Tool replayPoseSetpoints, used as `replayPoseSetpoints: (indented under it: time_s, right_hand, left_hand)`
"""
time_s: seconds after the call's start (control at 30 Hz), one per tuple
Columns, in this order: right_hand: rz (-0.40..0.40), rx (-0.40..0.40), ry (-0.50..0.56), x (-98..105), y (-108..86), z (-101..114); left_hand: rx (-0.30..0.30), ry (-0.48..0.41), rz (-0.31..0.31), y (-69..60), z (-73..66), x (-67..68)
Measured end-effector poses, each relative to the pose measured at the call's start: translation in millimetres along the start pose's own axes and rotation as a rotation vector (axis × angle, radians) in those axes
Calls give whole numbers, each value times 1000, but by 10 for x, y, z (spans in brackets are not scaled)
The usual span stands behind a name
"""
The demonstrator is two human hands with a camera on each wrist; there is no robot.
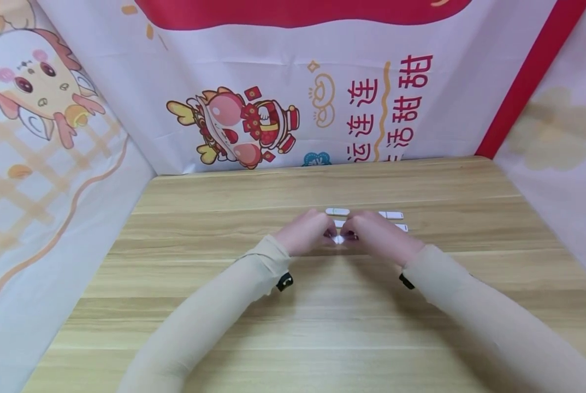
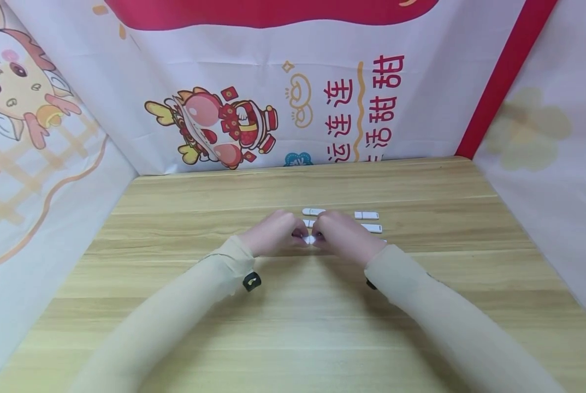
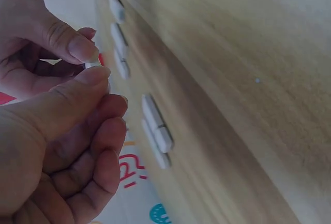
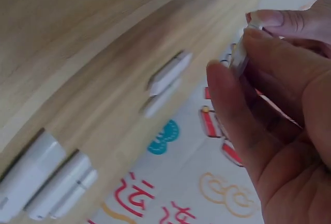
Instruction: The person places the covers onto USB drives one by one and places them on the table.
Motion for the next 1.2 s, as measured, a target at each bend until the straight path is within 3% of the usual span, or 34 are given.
replayPoseSetpoints:
  time_s: [0.23, 0.47, 0.8, 1.2]
  right_hand:
    - [148, -60, 64, -265, 151, -200]
    - [205, -66, 78, -417, 204, -265]
    - [152, -70, -3, -455, 218, -256]
    - [115, -150, -20, -460, 215, -287]
  left_hand:
    - [82, -62, 51, 162, 314, -128]
    - [147, -66, 91, 256, 462, -230]
    - [152, -55, 91, 311, 424, -287]
    - [181, -52, 62, 316, 429, -255]
Point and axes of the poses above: each hand's wrist, its own y-axis towards the middle knuckle, its own x-axis out of the back of the hand, z = x × y, the point moved 9 cm from there along y, towards the middle knuckle, and after that the axes turned 12 degrees about -y, right-handed, at the moved point
